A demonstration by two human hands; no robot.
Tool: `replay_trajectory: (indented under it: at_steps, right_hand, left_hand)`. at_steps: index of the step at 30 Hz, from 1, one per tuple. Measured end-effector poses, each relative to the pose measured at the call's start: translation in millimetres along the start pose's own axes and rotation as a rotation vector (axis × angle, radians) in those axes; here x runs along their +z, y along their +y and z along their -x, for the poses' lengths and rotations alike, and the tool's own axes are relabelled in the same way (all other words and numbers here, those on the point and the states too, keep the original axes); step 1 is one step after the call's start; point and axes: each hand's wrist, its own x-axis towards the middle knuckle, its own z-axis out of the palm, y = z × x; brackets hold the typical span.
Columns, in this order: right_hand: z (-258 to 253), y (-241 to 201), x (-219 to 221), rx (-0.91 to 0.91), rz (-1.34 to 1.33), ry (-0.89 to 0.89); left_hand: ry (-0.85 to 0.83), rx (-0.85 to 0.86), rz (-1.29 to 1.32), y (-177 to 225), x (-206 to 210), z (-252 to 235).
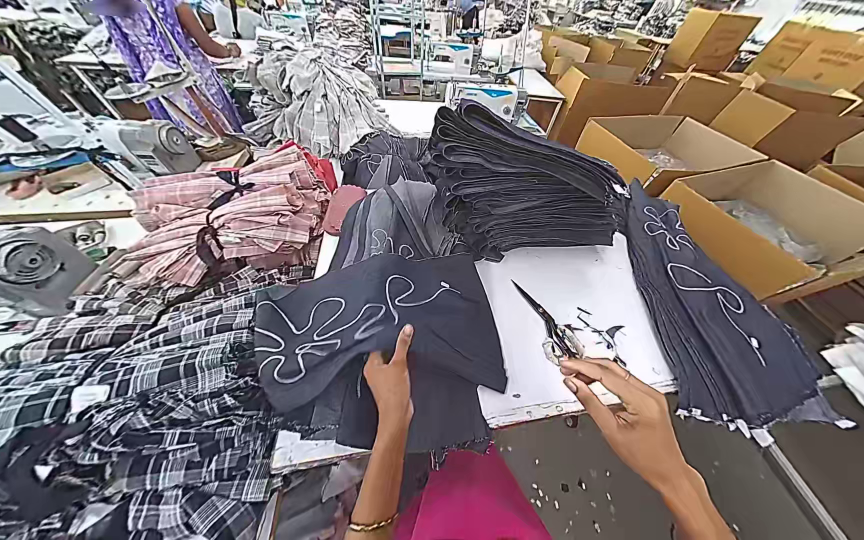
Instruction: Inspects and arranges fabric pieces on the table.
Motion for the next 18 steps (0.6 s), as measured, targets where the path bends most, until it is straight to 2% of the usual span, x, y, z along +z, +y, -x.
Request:
replay_trajectory:
  at_steps: [1,2,3,5,6,8,10,12,15,18]
  right_hand:
    - [-7.0,-18.3,1.1,-0.062,-0.057,-0.009]
    - [-13.7,-37.6,3.3,-0.129,-0.105,-0.035]
    - [-20.1,-55.6,6.7,-0.205,-0.147,-0.077]
    - [-28.8,-80.3,15.2,-0.350,-0.219,-0.210]
    - [-30.8,-84.4,18.4,-0.379,-0.213,-0.304]
    - [-30.4,-75.8,24.0,-0.324,-0.079,-0.494]
    - [-22.3,-59.2,34.2,-0.193,0.063,-0.632]
    - [-18.1,-47.3,46.0,-0.033,0.082,-0.713]
    - [-15.6,-37.7,64.3,0.130,0.006,-0.763]
    - [-8.4,-37.8,74.8,0.227,-0.091,-0.861]
  left_hand:
    - [-0.093,0.141,-0.021,17.7,7.2,11.5]
    - [-0.258,0.254,-0.040,31.6,14.0,30.0]
    - [-0.514,0.335,-0.060,41.7,17.9,51.2]
    - [-1.149,0.443,-0.056,55.7,12.3,86.0]
    - [-1.368,0.445,-0.041,60.3,4.6,96.4]
    - [-1.557,0.351,-0.030,56.1,-2.1,101.9]
    - [-1.527,0.306,-0.057,31.0,-10.9,90.0]
    - [-1.346,0.275,-0.058,13.8,-24.4,78.7]
    - [-0.942,0.158,-0.051,3.4,-47.3,71.9]
    - [-0.359,0.165,-0.326,11.8,-71.0,48.4]
